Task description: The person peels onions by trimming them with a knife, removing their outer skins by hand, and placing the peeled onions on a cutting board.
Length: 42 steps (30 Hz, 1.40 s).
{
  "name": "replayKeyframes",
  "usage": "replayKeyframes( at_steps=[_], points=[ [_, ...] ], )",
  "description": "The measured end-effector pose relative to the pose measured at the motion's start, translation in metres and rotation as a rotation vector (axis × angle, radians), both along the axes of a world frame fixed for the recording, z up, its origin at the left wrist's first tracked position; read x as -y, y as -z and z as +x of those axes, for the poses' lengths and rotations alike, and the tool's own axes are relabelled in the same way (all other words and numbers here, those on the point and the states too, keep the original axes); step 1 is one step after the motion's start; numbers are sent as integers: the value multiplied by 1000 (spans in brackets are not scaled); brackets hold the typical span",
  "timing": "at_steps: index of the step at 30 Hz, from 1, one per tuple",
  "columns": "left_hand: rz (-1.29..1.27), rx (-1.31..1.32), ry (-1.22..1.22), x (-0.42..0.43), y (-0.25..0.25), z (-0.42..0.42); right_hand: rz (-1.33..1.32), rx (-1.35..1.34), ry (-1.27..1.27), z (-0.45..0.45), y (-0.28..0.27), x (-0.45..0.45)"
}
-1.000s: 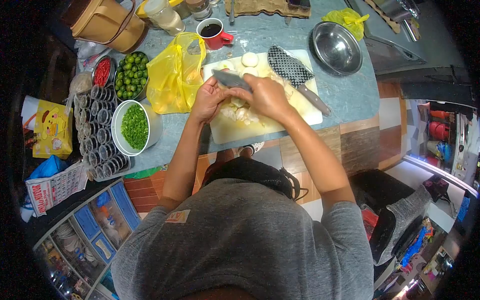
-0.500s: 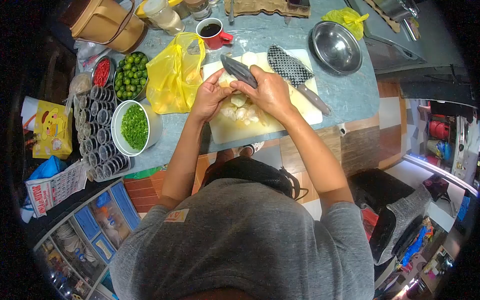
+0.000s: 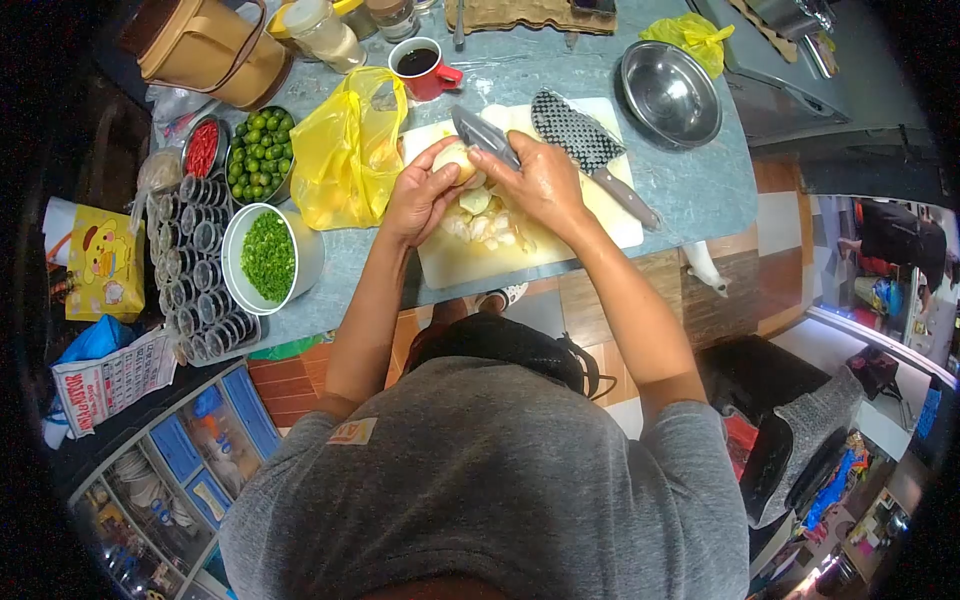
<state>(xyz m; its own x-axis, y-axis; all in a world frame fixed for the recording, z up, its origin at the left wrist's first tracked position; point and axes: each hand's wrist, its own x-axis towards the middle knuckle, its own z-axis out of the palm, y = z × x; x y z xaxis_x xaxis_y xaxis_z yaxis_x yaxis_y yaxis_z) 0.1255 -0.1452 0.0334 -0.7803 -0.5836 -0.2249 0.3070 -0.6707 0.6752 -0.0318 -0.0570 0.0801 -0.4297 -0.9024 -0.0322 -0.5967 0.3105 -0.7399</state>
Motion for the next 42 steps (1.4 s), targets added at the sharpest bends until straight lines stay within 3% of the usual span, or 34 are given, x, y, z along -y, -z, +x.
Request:
replayKeyframes(
  at_steps=[6, 9, 12, 15, 18, 21, 24, 27, 29, 31, 34, 42],
  points=[
    [-88, 121, -88, 1, 4, 0, -37, 173, 58, 5, 2, -10],
    [128, -62, 7, 6, 2, 7, -31, 256, 131, -5, 3, -9],
    [51, -73, -20, 5, 13, 9, -126, 270, 138, -6, -4, -13],
    [59, -80, -16, 4, 14, 12, 22, 217, 129, -15, -6, -19],
    [237, -146, -10, 4, 5, 13, 25, 108, 49, -21, 12, -19],
    [270, -194, 120, 11, 15, 22, 272, -22, 11, -20, 8, -18],
    [230, -184, 72, 8, 20, 31, 323, -115, -36, -20, 6, -15],
    [-257, 426, 8, -9, 9, 45, 289, -189, -21, -22, 13, -17],
    [-728, 567, 24, -10, 30, 56, 287, -175, 26, -23, 12, -18],
    [-1249, 670, 7, -16, 16, 58, 273, -155, 73, -24, 11, -18],
    [-1482, 672, 45, -21, 29, 56, 214, -197, 77, -24, 14, -13],
    [-1433, 691, 92, -17, 12, 56, 172, -328, 47, -25, 4, -23]
  ],
)
